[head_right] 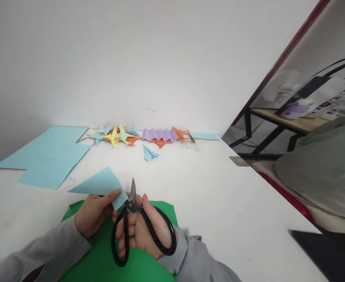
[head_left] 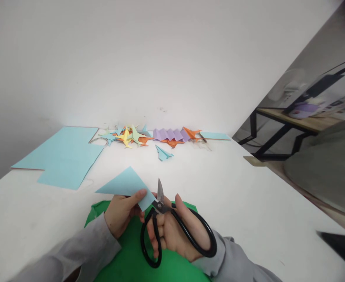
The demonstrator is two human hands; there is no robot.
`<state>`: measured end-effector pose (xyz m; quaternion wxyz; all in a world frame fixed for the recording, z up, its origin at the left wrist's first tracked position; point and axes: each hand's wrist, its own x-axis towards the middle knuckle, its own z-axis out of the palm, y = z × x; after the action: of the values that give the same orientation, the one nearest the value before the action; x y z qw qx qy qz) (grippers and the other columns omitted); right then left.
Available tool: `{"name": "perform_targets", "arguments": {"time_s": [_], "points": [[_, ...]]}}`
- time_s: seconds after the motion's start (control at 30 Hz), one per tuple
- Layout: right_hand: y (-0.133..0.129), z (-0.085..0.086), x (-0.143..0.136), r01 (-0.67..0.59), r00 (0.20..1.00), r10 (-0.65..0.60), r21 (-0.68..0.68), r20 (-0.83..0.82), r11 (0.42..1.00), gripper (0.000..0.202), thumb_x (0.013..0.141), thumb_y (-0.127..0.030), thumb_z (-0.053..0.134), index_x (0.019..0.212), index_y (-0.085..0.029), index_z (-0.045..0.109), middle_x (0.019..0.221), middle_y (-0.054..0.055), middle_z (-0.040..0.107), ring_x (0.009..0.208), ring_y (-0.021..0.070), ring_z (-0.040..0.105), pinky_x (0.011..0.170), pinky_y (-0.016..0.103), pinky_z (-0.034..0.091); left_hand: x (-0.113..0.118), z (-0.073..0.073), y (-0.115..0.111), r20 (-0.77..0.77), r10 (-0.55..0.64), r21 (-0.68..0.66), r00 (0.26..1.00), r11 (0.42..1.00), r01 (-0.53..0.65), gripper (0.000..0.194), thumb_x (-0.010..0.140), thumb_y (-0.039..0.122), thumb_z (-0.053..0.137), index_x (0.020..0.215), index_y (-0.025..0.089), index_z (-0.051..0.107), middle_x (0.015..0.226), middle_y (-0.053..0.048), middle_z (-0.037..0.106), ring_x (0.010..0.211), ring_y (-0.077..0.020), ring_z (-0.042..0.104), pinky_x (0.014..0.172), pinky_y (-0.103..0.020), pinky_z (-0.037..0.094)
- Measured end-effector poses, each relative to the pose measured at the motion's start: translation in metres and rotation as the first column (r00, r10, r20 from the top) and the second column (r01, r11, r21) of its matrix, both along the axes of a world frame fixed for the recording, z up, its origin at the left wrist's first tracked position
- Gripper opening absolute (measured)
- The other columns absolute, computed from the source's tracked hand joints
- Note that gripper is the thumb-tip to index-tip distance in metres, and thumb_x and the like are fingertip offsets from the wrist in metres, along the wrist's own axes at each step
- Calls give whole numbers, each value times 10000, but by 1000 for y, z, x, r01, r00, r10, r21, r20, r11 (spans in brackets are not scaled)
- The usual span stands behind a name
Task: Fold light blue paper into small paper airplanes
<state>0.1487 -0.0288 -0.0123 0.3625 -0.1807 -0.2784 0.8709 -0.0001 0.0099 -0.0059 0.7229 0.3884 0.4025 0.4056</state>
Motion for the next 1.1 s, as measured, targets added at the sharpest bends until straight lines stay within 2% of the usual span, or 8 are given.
{"name": "perform_targets", "arguments": {"time_s": [0.17, 0.3, 0.47, 0.7, 0.9, 1.1], "points": [[1, -2, 0, -10, 1000, 10, -11, 15, 1000, 695, 769, -690, 212, 1031, -119, 510, 693, 71, 567, 536, 153, 543, 526, 302, 430, -1, -3, 2, -9, -35, 18, 999, 999, 35, 291, 685, 346, 636, 764, 69, 675, 453, 6, 517, 377, -90, 460, 372, -211, 365], [1, -1, 0, -13, 1000, 13, -16, 4, 1000, 721, 765, -698, 175, 1030, -124, 520, 668, 58, 555, 530, 151, 537, 515, 295, 429, -3, -2, 2, -3, -57, -3, 998, 998, 57, 296, 683, 350, 637, 770, 70, 679, 456, 3, 524, 388, -92, 468, 379, -209, 369], [2, 0, 1, -35, 999, 35, -2, -24, 999, 748, 750, -715, 167, 1143, -145, 451, 700, 62, 567, 548, 159, 544, 524, 298, 430, -6, -4, 4, 8, -91, -2, 996, 996, 91, 329, 693, 360, 626, 836, 68, 678, 479, -3, 529, 377, -89, 465, 371, -210, 378], [2, -2, 3, -21, 999, 22, 53, -28, 998, 692, 756, -696, 244, 1263, -225, 256, 726, 58, 590, 578, 173, 561, 532, 300, 436, -10, -7, 10, -12, -165, 4, 986, 986, 165, 374, 713, 398, 589, 905, 88, 671, 463, -3, 519, 340, -91, 449, 312, -200, 344], [4, -4, 3, -37, 999, 37, 57, -4, 998, 691, 748, -703, 253, 1234, -215, 313, 711, 48, 584, 542, 168, 562, 521, 297, 427, -11, -8, 10, 3, -162, -5, 987, 987, 162, 378, 727, 378, 578, 924, 66, 658, 463, 4, 521, 346, -90, 452, 309, -195, 338], [5, -4, 4, -54, 999, 54, 5, -4, 999, 759, 745, -721, 173, 1137, -130, 443, 677, 57, 566, 496, 157, 545, 493, 288, 412, -12, -8, 11, 5, -161, -19, 987, 987, 161, 353, 728, 356, 584, 890, 53, 666, 453, 4, 520, 337, -83, 450, 302, -191, 347]]}}
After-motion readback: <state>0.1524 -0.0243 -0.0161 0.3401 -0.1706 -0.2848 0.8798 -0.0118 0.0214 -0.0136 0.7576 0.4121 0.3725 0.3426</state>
